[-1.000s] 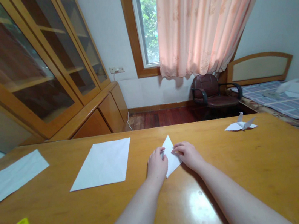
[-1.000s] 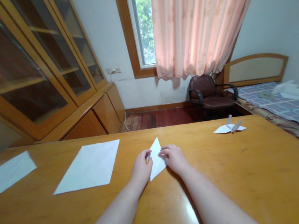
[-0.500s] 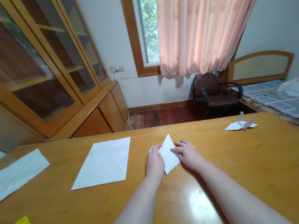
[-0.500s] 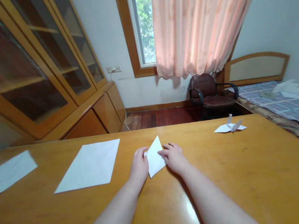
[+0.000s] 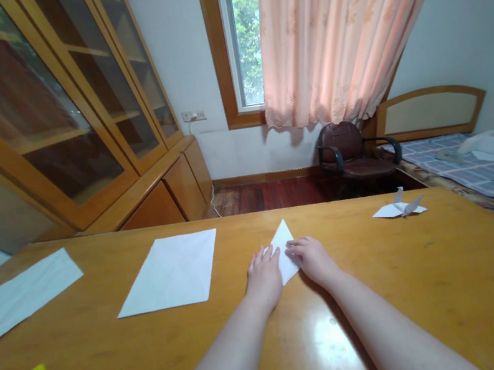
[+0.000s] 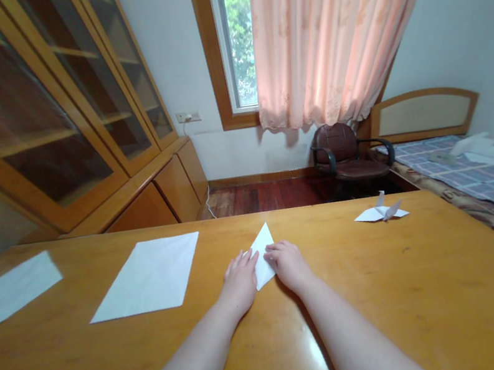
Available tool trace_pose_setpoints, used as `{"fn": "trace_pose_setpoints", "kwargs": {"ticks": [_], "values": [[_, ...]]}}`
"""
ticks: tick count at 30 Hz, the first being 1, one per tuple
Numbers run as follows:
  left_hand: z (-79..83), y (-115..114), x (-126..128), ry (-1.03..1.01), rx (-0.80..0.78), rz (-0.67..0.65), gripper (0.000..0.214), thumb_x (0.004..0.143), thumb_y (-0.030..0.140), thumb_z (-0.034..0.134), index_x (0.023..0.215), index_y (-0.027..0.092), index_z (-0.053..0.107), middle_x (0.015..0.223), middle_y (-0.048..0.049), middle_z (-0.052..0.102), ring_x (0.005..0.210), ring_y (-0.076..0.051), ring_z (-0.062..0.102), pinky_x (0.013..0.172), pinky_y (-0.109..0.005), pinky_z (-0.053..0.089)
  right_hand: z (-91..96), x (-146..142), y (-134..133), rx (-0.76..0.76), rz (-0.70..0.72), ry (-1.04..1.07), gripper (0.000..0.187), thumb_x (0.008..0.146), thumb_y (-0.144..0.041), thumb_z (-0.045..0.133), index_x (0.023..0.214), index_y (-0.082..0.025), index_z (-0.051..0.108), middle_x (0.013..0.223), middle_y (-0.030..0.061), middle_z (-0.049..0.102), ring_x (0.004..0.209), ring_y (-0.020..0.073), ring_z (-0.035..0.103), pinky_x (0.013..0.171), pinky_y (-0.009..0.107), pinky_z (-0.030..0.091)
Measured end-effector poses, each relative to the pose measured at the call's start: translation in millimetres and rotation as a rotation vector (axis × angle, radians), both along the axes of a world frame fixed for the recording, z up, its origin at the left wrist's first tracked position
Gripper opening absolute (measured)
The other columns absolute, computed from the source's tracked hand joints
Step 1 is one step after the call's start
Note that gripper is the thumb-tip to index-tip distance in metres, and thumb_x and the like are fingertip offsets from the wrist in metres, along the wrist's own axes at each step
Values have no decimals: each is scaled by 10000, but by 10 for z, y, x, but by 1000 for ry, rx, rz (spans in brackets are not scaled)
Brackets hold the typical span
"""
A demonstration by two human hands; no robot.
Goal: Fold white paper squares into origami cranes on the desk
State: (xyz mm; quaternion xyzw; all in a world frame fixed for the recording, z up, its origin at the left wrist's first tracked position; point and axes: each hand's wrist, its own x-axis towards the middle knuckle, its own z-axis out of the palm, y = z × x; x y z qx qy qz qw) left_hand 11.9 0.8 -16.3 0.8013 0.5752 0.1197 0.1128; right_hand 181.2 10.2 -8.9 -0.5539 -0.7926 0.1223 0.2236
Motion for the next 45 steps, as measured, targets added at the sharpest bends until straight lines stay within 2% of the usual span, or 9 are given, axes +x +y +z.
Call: {"fn": "trace_pose_setpoints", "kwargs": {"ticks": [4, 8, 11, 21, 29, 32, 36, 40, 45], "values": [[-12, -19, -17, 79, 14, -20, 490, 886, 192, 350, 1368, 265, 399, 1450, -22, 386, 1342, -250, 302, 1104, -465, 232, 47, -39, -40, -61, 42, -30, 299, 833, -286, 530, 1094, -236, 668, 1247, 76, 595, 1122, 221, 523, 976, 367, 349], [0, -13, -16, 91, -1, -8, 484, 891, 223, 345, 1370, 268, 391, 1449, -11, 387, 1341, -243, 303, 1106, -473, 222, 120, -80, -100, -180, 33, -95, 622, 702, -443, 673, 1278, -261, 526, 1383, 107, 461, 1276, 296, 379, 1024, 454, 252], [12, -10, -5, 78, -8, 8, 486, 882, 223, 352, 1364, 274, 397, 1442, -7, 397, 1336, -236, 308, 1107, -475, 213, 166, -101, -134, -227, 52, -102, 837, 632, -546, 697, 1364, -255, 414, 1442, 139, 366, 1328, 316, 298, 1040, 475, 195], [93, -10, -2, 41, -62, 27, 502, 864, 262, 391, 1366, 264, 404, 1449, -15, 384, 1328, -234, 308, 1112, -453, 194, 166, -85, -136, -262, 123, -131, 1128, 492, -651, 721, 1426, -189, 290, 1489, 185, 237, 1379, 324, 181, 1083, 484, 99], [126, -13, 5, 24, -69, 46, 488, 857, 280, 415, 1345, 258, 438, 1434, -20, 407, 1301, -239, 334, 1104, -426, 207, 151, -63, -122, -266, 136, -139, 1077, 551, -673, 681, 1428, -187, 288, 1500, 176, 208, 1385, 315, 168, 1092, 481, 97], [137, -16, 1, 0, -62, 52, 465, 865, 296, 408, 1325, 260, 466, 1413, -20, 435, 1278, -242, 358, 1089, -423, 237, 165, -51, -139, -242, 152, -142, 1023, 589, -664, 663, 1427, -212, 291, 1500, 166, 219, 1382, 311, 178, 1091, 482, 104], [145, -6, -6, -31, -67, 70, 441, 875, 313, 387, 1298, 264, 499, 1396, -9, 457, 1260, -238, 372, 1075, -413, 260, 169, -37, -140, -240, 164, -147, 1020, 567, -653, 688, 1422, -258, 297, 1503, 158, 214, 1382, 313, 181, 1088, 483, 107], [152, 13, -16, -50, -86, 81, 468, 843, 225, 390, 1292, 285, 505, 1400, 12, 453, 1257, -215, 367, 1074, -384, 262, 163, -30, -123, -266, 154, -136, 1033, 551, -684, 680, 1419, -272, 302, 1505, 148, 210, 1384, 310, 177, 1091, 482, 104], [149, 35, -35, -76, -139, 90, 531, 769, 213, 448, 1289, 304, 506, 1421, 39, 425, 1273, -221, 345, 1085, -398, 243, 181, -29, -135, -254, 141, -114, 881, 666, -676, 601, 1407, -285, 330, 1500, 122, 239, 1381, 283, 204, 1095, 465, 121]]}}
